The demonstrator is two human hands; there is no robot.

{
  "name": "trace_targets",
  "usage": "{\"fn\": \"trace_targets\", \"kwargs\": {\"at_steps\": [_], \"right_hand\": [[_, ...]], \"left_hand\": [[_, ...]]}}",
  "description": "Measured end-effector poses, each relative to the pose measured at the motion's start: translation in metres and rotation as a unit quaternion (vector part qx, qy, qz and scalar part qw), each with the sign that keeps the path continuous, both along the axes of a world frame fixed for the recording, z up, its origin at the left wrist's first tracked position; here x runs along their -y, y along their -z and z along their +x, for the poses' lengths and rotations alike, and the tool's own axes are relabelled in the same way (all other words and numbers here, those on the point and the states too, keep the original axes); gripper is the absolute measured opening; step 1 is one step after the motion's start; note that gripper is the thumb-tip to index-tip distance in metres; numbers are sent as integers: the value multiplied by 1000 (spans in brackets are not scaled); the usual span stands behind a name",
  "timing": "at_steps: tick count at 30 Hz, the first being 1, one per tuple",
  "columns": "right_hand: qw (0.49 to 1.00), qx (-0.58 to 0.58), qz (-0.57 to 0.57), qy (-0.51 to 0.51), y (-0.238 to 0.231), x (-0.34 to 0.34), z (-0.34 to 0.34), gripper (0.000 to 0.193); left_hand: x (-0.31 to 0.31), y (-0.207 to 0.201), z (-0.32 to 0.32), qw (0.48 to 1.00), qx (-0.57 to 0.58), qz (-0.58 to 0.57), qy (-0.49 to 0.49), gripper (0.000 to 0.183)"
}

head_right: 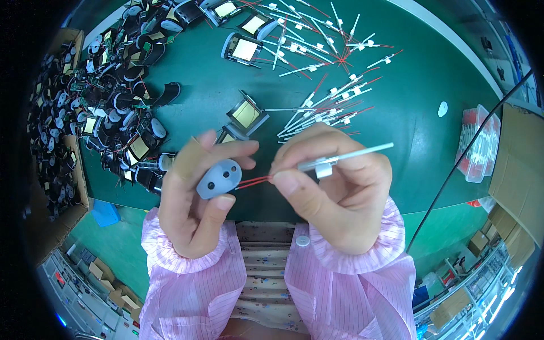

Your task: The person picks up a black component and a wire assembly, threads the wires through a hole in the component, and presses them together. After setting the unit aside, they repeat the process with another component and wire assembly.

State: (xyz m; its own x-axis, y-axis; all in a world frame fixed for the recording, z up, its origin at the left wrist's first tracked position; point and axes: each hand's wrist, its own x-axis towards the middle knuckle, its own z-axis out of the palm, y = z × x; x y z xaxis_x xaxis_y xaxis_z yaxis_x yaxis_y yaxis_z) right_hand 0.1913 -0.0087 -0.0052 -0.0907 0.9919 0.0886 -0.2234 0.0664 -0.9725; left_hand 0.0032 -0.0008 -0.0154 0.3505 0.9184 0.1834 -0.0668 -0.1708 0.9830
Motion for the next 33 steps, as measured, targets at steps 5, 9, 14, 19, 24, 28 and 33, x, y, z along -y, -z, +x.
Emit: {"fn": "trace_targets", "kwargs": {"at_steps": [5, 9, 14, 19, 24, 28, 33], "right_hand": [[999, 42, -31, -1, -14, -1, -10, 9], [994, 106, 32, 15, -18, 1, -10, 8], [987, 148, 60, 23, -26, 3, -9, 9], [978, 187, 96, -4, -28, 0, -7, 9], [966, 241, 93, 3, -34, 3, -10, 10], [962, 256, 96, -19, -35, 1, -7, 12], [966, 233, 107, -28, -31, -1, -4, 14]], "left_hand": [[6, 5, 0, 1000, 3, 14, -9, 47], [3, 16, -2, 996, 20, 76, 37, 45], [4, 12, -2, 996, 29, 73, 42, 43], [3, 14, -3, 994, 27, 87, 54, 43], [3, 15, -2, 993, 16, 108, 47, 41], [3, 16, -1, 991, 3, 123, 46, 40], [3, 12, -4, 993, 4, 103, 60, 39]]}}
